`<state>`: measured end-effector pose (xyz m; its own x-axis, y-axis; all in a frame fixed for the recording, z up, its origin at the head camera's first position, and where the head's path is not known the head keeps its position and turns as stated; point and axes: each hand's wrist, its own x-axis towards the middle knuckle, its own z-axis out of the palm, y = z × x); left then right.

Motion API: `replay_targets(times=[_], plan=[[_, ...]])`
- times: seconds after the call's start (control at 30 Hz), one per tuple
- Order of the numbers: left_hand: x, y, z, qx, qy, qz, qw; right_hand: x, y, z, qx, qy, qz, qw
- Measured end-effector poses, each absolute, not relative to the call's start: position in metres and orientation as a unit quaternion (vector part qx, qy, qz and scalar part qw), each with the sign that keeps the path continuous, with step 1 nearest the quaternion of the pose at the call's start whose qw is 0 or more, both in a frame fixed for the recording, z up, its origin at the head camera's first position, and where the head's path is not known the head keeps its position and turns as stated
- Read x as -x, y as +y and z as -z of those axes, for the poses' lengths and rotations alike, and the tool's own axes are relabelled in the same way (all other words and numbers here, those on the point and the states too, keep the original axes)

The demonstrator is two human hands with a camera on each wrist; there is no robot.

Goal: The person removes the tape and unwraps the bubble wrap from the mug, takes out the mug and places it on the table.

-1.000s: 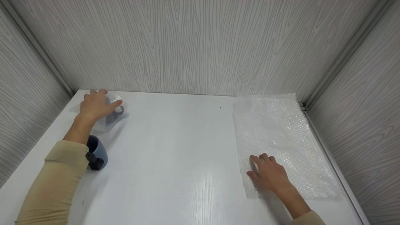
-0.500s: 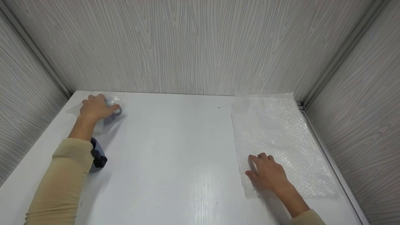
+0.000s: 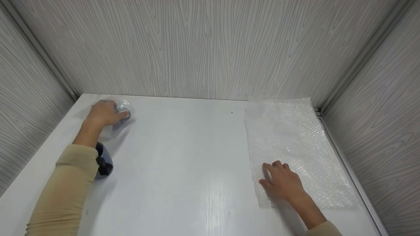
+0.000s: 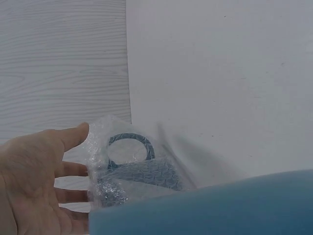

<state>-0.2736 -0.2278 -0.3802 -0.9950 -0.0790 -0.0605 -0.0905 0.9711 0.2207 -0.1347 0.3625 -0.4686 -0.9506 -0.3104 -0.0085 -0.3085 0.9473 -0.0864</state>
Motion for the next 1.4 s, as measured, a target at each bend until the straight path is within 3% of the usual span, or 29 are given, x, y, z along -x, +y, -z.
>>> replay_targets(times=[0.5, 1.4], plan=[[0.275, -0.210, 0.372, 0.013, 0.994, -0.085, 0.061, 0.131, 0.370, 0.467, 0.146, 0.988, 0.046, 0.022], [0.277, -0.232, 0.390, 0.001, 0.997, -0.056, -0.050, 0.132, 0.369, 0.464, 0.147, 0.987, 0.046, 0.038]])
